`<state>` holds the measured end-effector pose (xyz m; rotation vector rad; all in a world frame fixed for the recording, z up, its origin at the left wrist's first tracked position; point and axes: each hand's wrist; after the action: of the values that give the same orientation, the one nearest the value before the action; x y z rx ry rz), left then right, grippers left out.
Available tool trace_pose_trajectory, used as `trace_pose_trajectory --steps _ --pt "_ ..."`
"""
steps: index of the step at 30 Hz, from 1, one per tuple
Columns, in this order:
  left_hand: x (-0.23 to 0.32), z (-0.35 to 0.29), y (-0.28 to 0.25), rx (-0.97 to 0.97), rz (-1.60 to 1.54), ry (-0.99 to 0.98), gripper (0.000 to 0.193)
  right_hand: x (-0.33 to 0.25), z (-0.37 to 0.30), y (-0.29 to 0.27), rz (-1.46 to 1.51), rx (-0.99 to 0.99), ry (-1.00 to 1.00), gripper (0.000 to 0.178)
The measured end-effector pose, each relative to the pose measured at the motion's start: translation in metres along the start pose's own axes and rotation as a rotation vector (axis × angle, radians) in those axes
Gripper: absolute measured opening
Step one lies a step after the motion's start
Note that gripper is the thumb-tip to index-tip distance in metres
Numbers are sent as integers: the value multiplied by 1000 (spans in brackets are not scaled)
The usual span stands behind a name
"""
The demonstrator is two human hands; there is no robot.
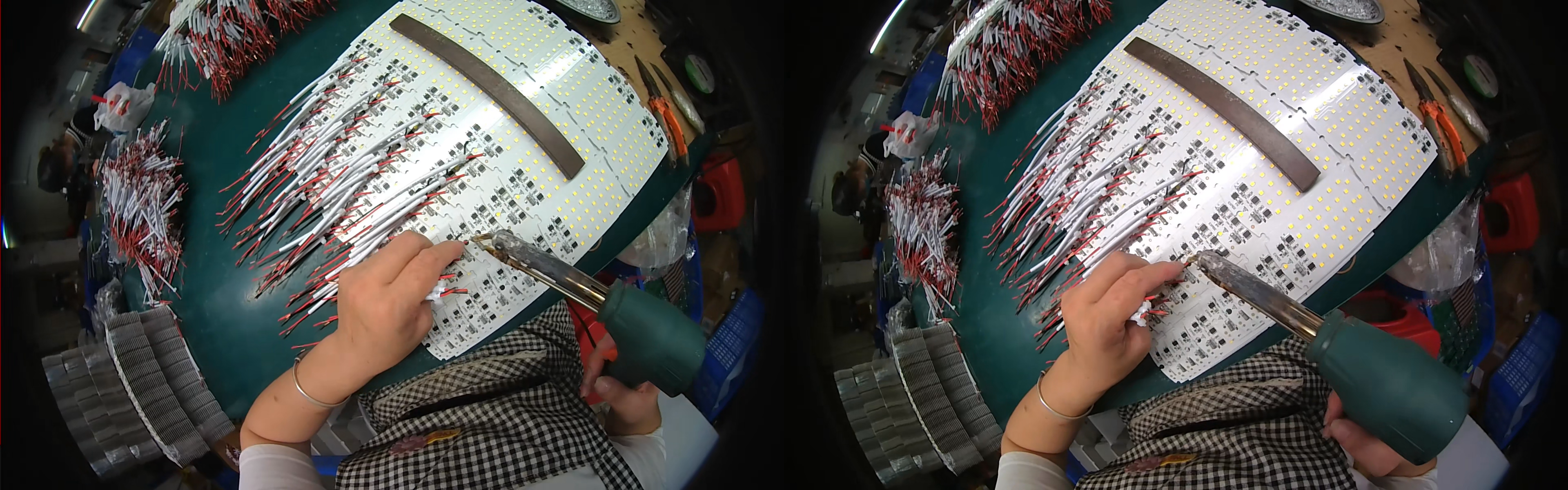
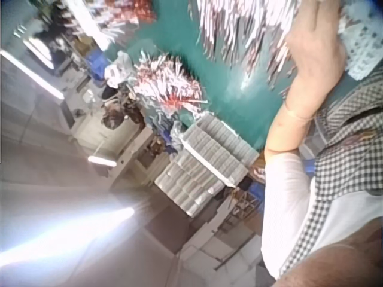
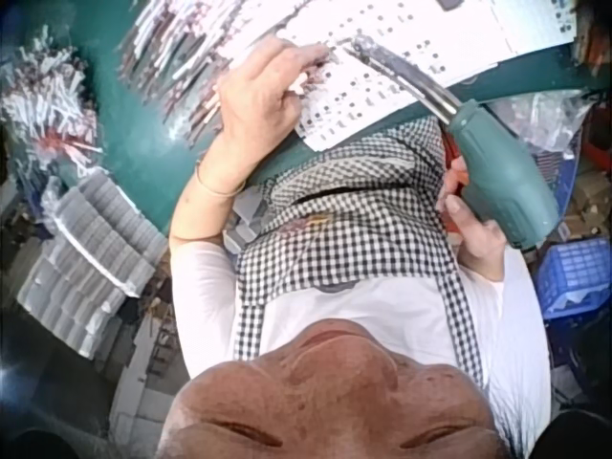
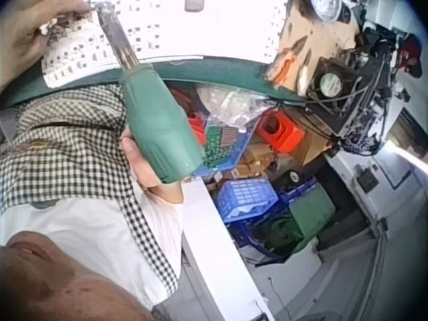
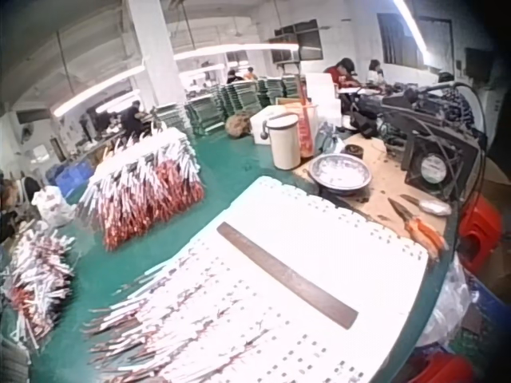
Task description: The person solders wires onto an LED board using a handheld soldering tool, holding wire leads in place by hand and attaching them to the board contacts.
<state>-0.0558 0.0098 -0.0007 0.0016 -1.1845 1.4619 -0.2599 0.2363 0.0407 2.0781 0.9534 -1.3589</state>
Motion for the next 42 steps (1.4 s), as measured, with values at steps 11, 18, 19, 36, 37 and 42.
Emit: trace_pose_trajectory --steps 11,18,19,36,37,42 --pt "-4 8 -3 -69 -247 -253 49 -8 -5 -3 -24 45 -9 55" --pt "-6 3 -1 -80 -185 -122 50 -5 -6 -2 -60 -17 9 46" --pt "-6 3 -1 -80 -185 -122 50 -6 -6 -1 -60 -16 9 46" --pt "-3 4 -1 -84 -124 -99 56 7 -6 -15 -413 -228 -134 46" --pt "-3 3 -1 -82 -124 -99 56 8 -8 -16 -414 -228 -135 46" --pt "0 0 0 -50 -82 -55 56 13 -14 -15 -239 -67 -66 62"
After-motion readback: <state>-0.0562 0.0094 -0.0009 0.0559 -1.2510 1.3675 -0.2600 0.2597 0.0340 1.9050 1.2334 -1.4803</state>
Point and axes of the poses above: each hand's wrist, its own z-axis towards the middle knuckle, its own y-axis out of the palm, x = y × z, and after that the axes turned 10 degrees about x, right-handed
